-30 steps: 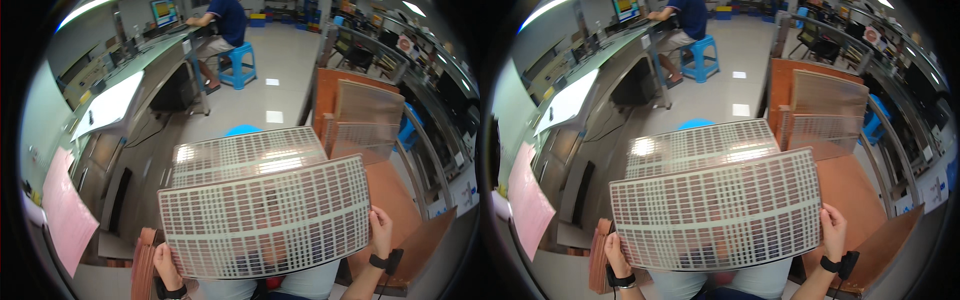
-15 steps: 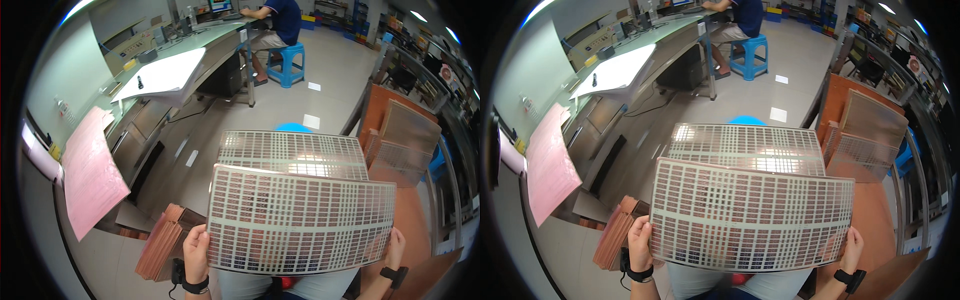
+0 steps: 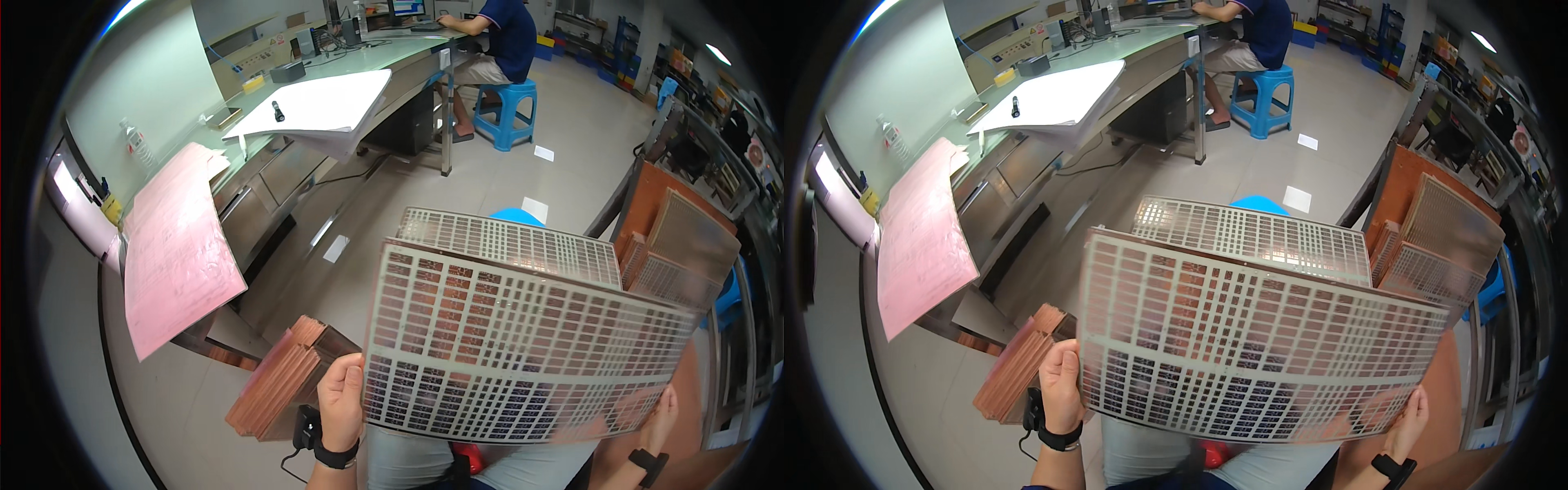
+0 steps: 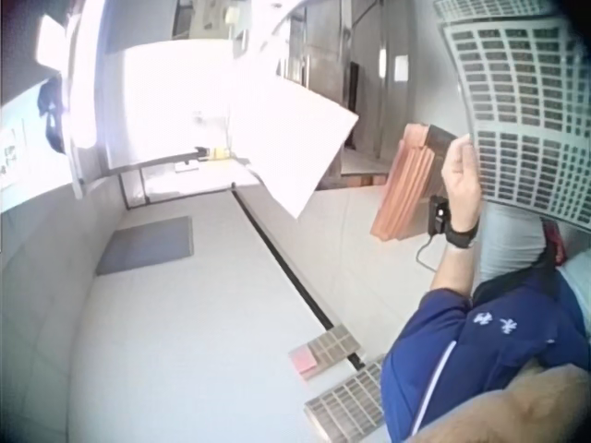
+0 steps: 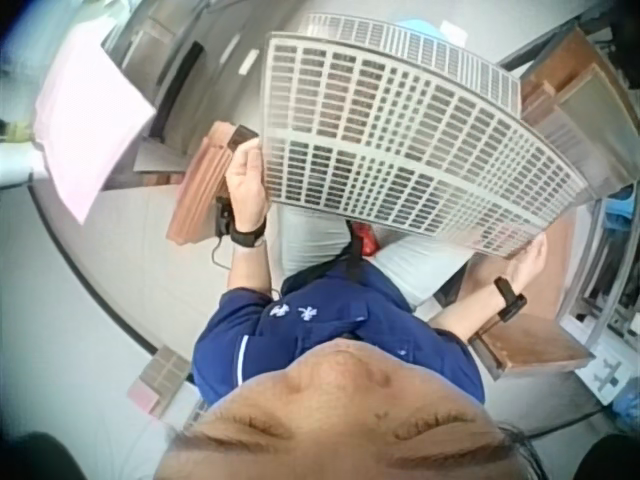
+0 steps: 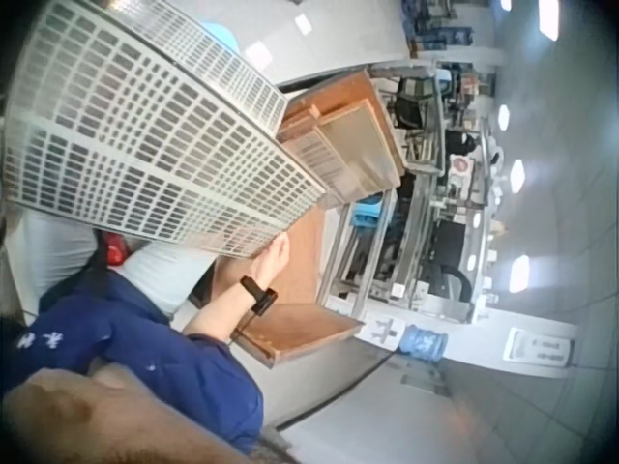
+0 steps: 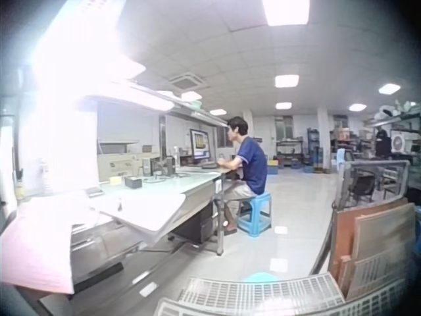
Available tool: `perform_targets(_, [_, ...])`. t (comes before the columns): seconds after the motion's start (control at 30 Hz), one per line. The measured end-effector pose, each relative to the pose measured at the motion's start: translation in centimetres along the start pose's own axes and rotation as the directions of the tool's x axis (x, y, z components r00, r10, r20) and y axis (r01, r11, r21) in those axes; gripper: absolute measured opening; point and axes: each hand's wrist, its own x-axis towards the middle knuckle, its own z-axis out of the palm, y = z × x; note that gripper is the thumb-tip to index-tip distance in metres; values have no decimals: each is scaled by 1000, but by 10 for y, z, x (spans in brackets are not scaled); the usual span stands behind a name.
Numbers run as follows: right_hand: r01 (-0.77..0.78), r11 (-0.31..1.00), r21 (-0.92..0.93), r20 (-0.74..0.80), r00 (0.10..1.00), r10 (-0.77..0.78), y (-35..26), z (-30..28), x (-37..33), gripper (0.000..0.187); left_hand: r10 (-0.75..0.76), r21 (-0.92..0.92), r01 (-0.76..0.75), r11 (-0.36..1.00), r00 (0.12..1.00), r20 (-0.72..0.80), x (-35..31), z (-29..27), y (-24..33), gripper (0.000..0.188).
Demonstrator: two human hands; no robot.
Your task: The recorder is inspecting and marking metal panels with a white pen on an inspection table.
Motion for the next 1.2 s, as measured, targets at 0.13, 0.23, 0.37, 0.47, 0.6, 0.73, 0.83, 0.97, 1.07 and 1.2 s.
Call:
perform_targets(0.13, [175,978,110,39,983,-180,-9,-26,25,34,199,12,-200,980,977,72,2,-11,-5,13])
perform_targets(0.23, [397,909,124,-72,918,-391,7,-34,61,45,285,102,-310,945,936,208,15,4,0,9])
perform_targets(0.37, [298,905,305,-171,952,-256,14,-3,47,45,310,13,-324,946,917,252,14,9,-20,14])
perform_targets(0.47, [180,883,434,-188,976,-107,16,19,24,45,91,-175,-67,982,987,134,4,34,-14,56])
perform_targets(0.6, [85,844,529,-177,984,12,17,33,12,46,-207,-209,242,948,963,173,0,36,-11,56])
perform_targets(0.73, [17,808,588,-162,982,97,11,39,7,46,-426,-355,509,784,857,289,-2,17,-30,49])
perform_targets(0.83, [-21,786,618,-168,973,158,6,41,5,46,-421,-449,539,713,841,340,-7,28,-23,43])
perform_targets(0.97, [-77,755,651,-177,952,249,-1,45,4,47,-460,-343,555,758,827,322,-8,35,-24,40])
perform_targets(1.07, [-107,731,674,-202,925,321,-9,45,-1,47,-447,-355,520,777,853,270,-7,41,-27,42])
perform_targets(1.2, [-157,634,758,109,987,115,4,31,-4,48,-379,-322,423,847,905,191,-2,46,-27,44])
